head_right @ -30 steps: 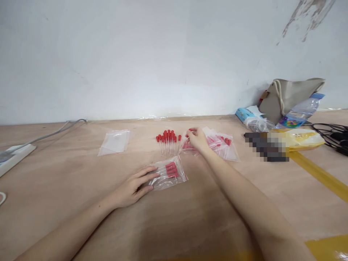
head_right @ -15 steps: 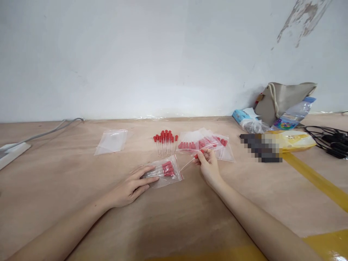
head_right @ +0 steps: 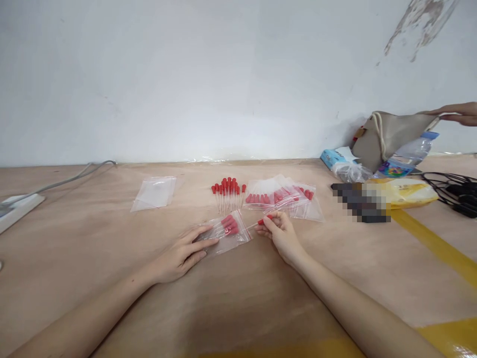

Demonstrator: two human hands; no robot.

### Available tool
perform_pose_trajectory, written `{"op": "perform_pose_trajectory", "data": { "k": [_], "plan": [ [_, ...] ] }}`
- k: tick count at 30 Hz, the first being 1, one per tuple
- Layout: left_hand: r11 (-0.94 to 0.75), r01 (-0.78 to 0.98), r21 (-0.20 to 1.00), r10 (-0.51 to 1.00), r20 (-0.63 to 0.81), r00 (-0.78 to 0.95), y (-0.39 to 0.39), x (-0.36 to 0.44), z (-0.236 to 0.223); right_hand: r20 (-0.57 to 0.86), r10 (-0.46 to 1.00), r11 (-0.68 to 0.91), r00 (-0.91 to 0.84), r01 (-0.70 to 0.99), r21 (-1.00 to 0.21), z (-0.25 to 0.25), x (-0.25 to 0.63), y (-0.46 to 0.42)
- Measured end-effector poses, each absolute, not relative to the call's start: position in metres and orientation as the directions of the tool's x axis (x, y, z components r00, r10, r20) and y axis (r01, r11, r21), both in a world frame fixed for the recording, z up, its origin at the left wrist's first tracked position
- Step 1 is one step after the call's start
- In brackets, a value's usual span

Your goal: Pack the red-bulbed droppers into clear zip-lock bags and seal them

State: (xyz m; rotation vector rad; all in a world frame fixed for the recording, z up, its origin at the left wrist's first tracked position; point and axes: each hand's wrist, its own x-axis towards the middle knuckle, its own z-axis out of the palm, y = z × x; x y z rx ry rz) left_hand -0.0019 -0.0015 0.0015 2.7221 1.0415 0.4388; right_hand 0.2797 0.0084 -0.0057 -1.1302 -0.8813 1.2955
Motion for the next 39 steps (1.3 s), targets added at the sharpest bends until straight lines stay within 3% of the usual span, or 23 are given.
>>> {"op": "perform_pose_trajectory", "data": {
  "k": [8, 13, 18, 33, 39],
  "plan": [
    [-0.737, 0.603, 0.306, 0.669, 0.204, 0.714, -0.001, -0.001, 0.001, 0.062, 0.989, 0.093, -0.132, 0.241, -0.966, -0.003, 0.276, 0.007],
    [-0.746, 0.6, 0.288, 0.661, 0.216, 0.718, 0.0, -0.001, 0.003, 0.059, 0.951, 0.172, -0.304, 0.361, -0.916, 0.004, 0.269, 0.003],
    [-0.747, 0.604, 0.278, 0.661, 0.217, 0.718, -0.001, 0.0, 0.005, 0.08, 0.98, 0.16, -0.181, 0.489, -0.857, 0.002, 0.261, 0.003],
    [-0.748, 0.602, 0.279, 0.661, 0.228, 0.715, -0.001, -0.001, 0.003, -0.013, 0.992, 0.037, -0.126, 0.388, -0.921, 0.003, 0.253, 0.001],
    [-0.717, 0.609, 0.338, 0.69, 0.222, 0.689, -0.003, -0.001, 0.005, -0.101, 0.987, -0.081, -0.126, 0.152, -0.985, 0.006, 0.253, 0.002]
  ]
}}
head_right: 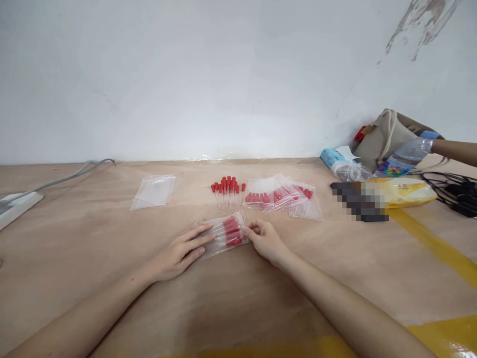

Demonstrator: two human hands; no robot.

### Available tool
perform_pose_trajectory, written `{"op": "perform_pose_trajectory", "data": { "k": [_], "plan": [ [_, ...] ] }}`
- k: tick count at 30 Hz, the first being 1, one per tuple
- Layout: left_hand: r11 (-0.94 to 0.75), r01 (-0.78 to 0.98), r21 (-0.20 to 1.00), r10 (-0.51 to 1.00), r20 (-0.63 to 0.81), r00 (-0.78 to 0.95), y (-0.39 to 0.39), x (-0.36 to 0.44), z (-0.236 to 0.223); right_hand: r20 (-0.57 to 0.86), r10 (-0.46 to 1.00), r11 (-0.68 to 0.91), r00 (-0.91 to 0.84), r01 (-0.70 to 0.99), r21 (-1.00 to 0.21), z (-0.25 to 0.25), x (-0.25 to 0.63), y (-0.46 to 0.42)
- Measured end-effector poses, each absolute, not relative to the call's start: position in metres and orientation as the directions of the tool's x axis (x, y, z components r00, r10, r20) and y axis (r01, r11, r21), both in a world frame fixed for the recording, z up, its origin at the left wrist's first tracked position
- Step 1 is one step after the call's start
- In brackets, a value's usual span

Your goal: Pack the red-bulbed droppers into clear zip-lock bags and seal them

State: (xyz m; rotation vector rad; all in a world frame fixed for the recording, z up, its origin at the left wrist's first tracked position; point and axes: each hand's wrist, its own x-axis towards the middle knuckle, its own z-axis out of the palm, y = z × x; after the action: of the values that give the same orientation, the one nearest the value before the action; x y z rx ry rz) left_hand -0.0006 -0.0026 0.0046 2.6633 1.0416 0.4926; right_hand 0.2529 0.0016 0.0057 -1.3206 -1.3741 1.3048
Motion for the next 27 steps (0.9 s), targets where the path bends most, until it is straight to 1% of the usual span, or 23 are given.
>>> {"op": "perform_pose_trajectory", "data": {
  "k": [3, 7, 10, 12, 15, 17, 20, 22, 24, 25, 27],
  "plan": [
    [-0.724, 0.608, 0.325, 0.683, 0.215, 0.698, -0.002, -0.001, 0.005, -0.152, 0.977, -0.13, -0.15, 0.146, -0.981, 0.005, 0.255, 0.0],
    [-0.736, 0.601, 0.312, 0.669, 0.201, 0.715, -0.001, -0.001, 0.003, -0.106, 0.987, -0.071, -0.123, 0.264, -0.962, 0.001, 0.259, 0.005],
    [-0.744, 0.589, 0.315, 0.656, 0.174, 0.735, 0.0, -0.001, 0.004, -0.141, 0.978, -0.075, -0.155, 0.369, -0.926, -0.001, 0.262, 0.02],
    [-0.749, 0.583, 0.314, 0.645, 0.149, 0.749, 0.001, -0.001, 0.006, -0.166, 0.966, -0.079, -0.199, 0.383, -0.92, 0.0, 0.262, 0.032],
    [-0.755, 0.575, 0.314, 0.636, 0.137, 0.76, 0.001, -0.002, 0.008, -0.195, 0.958, -0.109, -0.212, 0.358, -0.927, 0.005, 0.257, 0.043],
    [-0.761, 0.564, 0.32, 0.63, 0.155, 0.761, 0.0, -0.001, 0.008, -0.186, 0.959, -0.114, -0.212, 0.313, -0.943, 0.009, 0.254, 0.042],
    [-0.753, 0.565, 0.338, 0.644, 0.199, 0.739, -0.002, 0.0, 0.007, -0.158, 0.953, -0.12, -0.258, 0.159, -0.98, 0.012, 0.253, 0.037],
    [-0.74, 0.589, 0.327, 0.668, 0.251, 0.7, -0.001, 0.0, 0.006, -0.121, 0.957, -0.106, -0.264, 0.072, -0.992, 0.014, 0.258, 0.036],
    [-0.698, 0.66, 0.278, 0.715, 0.311, 0.626, 0.005, -0.005, 0.006, -0.054, 0.986, -0.052, -0.156, 0.019, -0.998, 0.02, 0.266, 0.039],
    [-0.655, 0.715, 0.244, 0.748, 0.343, 0.568, 0.01, -0.009, 0.006, -0.012, 0.999, -0.013, -0.052, -0.009, -1.0, 0.024, 0.271, 0.043],
    [-0.504, 0.845, 0.179, 0.822, 0.4, 0.406, 0.023, -0.024, 0.005, 0.054, 0.98, 0.072, 0.193, -0.089, -0.993, 0.03, 0.281, 0.052]
  ]
}}
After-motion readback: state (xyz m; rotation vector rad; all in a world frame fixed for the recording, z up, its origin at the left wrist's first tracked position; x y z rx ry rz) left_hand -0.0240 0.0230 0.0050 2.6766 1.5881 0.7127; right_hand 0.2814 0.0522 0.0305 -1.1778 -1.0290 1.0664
